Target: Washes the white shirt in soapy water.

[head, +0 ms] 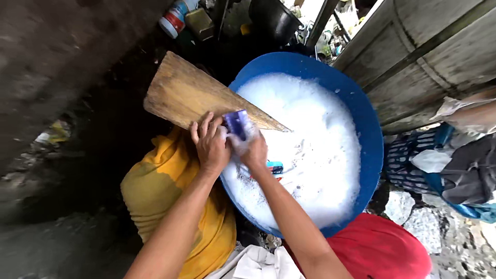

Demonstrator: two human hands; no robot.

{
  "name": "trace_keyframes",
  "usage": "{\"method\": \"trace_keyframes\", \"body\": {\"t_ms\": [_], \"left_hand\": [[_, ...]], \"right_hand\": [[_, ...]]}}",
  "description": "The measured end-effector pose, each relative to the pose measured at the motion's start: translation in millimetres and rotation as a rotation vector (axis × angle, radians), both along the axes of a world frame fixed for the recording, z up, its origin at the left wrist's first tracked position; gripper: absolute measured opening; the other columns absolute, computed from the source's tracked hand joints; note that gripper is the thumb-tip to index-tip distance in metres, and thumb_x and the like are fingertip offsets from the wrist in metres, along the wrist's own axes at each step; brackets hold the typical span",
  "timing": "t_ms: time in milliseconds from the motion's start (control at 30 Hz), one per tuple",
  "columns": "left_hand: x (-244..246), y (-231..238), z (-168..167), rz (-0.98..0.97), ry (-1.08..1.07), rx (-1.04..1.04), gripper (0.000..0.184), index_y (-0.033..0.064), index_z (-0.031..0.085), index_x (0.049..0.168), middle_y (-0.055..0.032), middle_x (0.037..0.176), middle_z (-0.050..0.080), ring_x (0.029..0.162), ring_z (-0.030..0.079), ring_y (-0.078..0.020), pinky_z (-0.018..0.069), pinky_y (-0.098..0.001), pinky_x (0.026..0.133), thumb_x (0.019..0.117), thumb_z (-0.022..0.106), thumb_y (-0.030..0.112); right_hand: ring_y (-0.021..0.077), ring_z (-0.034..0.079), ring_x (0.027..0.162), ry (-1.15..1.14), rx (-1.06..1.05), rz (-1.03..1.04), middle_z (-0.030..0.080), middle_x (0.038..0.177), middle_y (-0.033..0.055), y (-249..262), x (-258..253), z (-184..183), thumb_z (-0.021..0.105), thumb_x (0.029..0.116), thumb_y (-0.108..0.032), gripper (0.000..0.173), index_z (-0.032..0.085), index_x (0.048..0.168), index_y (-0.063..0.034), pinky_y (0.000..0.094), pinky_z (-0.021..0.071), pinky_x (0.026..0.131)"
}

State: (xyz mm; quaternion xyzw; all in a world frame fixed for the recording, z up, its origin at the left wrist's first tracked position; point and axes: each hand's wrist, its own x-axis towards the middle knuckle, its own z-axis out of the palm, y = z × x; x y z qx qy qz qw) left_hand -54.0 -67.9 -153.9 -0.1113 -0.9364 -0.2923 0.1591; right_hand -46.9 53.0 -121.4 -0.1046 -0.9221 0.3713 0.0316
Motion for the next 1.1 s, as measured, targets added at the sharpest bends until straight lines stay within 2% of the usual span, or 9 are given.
{"method": "trace_keyframes", "body": {"t_ms": [200, 267, 400, 467, 600, 800, 867, 1000, 1100], "left_hand": [[-4.5, 4.2, 2.5, 0.012, -0.027, -0.001, 0.024, 0.0029, 0.071, 0.095, -0.0107, 0.143, 0.061, 0.146, 0.041, -0.0366, 0.0134, -0.0652, 0.120, 0.1000, 0.058, 0.022], [-1.8, 5.0, 1.8, 0.012, -0.027, -0.004, 0.023, 0.0027, 0.070, 0.095, -0.0109, 0.143, 0.061, 0.146, 0.041, -0.0368, 0.0135, -0.0652, 0.120, 0.1000, 0.057, 0.022], [-1.5, 0.5, 1.0, 0.003, -0.021, -0.014, 0.024, 0.0017, 0.071, 0.099, -0.0122, 0.141, 0.062, 0.145, 0.041, -0.0383, 0.0130, -0.0671, 0.120, 0.1003, 0.057, 0.021], [0.7, 0.6, 1.0, -0.003, -0.041, -0.024, 0.024, 0.0022, 0.071, 0.099, -0.0113, 0.143, 0.061, 0.147, 0.040, -0.0375, 0.0122, -0.0665, 0.120, 0.1007, 0.056, 0.021], [-2.4, 4.6, 1.8, 0.016, -0.028, -0.012, 0.024, 0.0018, 0.071, 0.097, -0.0114, 0.143, 0.061, 0.146, 0.041, -0.0367, 0.0134, -0.0660, 0.120, 0.0999, 0.057, 0.021], [-1.9, 2.4, 1.7, 0.002, -0.021, -0.012, 0.024, -0.0002, 0.071, 0.099, -0.0123, 0.142, 0.062, 0.145, 0.042, -0.0380, 0.0139, -0.0674, 0.119, 0.0997, 0.058, 0.020], [0.2, 1.3, -0.9, -0.002, -0.014, -0.024, 0.025, 0.0020, 0.071, 0.097, -0.0104, 0.143, 0.061, 0.146, 0.041, -0.0371, 0.0136, -0.0668, 0.120, 0.1003, 0.057, 0.021], [-3.5, 4.9, 2.3, 0.015, -0.030, -0.017, 0.024, 0.0018, 0.071, 0.097, -0.0106, 0.143, 0.061, 0.146, 0.040, -0.0364, 0.0128, -0.0651, 0.121, 0.1000, 0.056, 0.020], [-3.8, 5.6, 0.6, 0.019, -0.008, -0.025, 0.023, 0.0023, 0.071, 0.096, -0.0105, 0.142, 0.062, 0.146, 0.041, -0.0361, 0.0139, -0.0650, 0.120, 0.0999, 0.057, 0.021]], "right_hand": [[0.0503, 0.059, 0.123, -0.223, 0.053, -0.525, 0.062, 0.130, 0.0328, 145.5, -7.2, -45.1, 0.068, 0.0971, -0.042, 0.060, 0.060, 0.136, 0.0030, 0.0662, 0.0470, 0.101], [0.0487, 0.062, 0.120, -0.220, 0.033, -0.491, 0.063, 0.128, 0.0320, 117.1, -12.6, -30.9, 0.068, 0.0977, -0.041, 0.058, 0.060, 0.134, 0.0042, 0.0654, 0.0483, 0.100], [0.0387, 0.067, 0.114, -0.061, 0.011, -0.119, 0.066, 0.128, 0.0219, 26.7, -11.8, -2.1, 0.074, 0.0932, -0.034, 0.056, 0.062, 0.140, -0.0061, 0.0602, 0.0538, 0.092], [0.0392, 0.069, 0.111, -0.110, 0.042, -0.133, 0.068, 0.125, 0.0223, 58.9, -6.4, -11.4, 0.071, 0.0952, -0.035, 0.052, 0.062, 0.136, -0.0040, 0.0621, 0.0539, 0.092], [0.0512, 0.062, 0.119, -0.293, 0.109, -0.503, 0.064, 0.126, 0.0327, 151.3, -7.4, -40.2, 0.066, 0.0985, -0.045, 0.062, 0.058, 0.137, 0.0027, 0.0684, 0.0465, 0.099], [0.0388, 0.065, 0.117, -0.019, 0.046, -0.077, 0.069, 0.125, 0.0200, 26.8, -12.1, -2.7, 0.075, 0.0916, -0.033, 0.053, 0.065, 0.136, -0.0062, 0.0600, 0.0515, 0.097], [0.0377, 0.068, 0.113, -0.075, 0.055, -0.084, 0.071, 0.123, 0.0189, 53.3, -5.7, -10.0, 0.073, 0.0934, -0.035, 0.049, 0.066, 0.132, -0.0069, 0.0616, 0.0534, 0.094], [0.0507, 0.064, 0.115, -0.269, 0.114, -0.484, 0.067, 0.124, 0.0302, 151.9, -2.0, -43.8, 0.068, 0.0978, -0.043, 0.058, 0.060, 0.137, -0.0011, 0.0687, 0.0482, 0.096], [0.0470, 0.065, 0.115, -0.234, 0.061, -0.429, 0.068, 0.122, 0.0284, 108.1, -11.0, -24.8, 0.067, 0.0982, -0.042, 0.054, 0.062, 0.133, -0.0002, 0.0655, 0.0505, 0.096]]}}
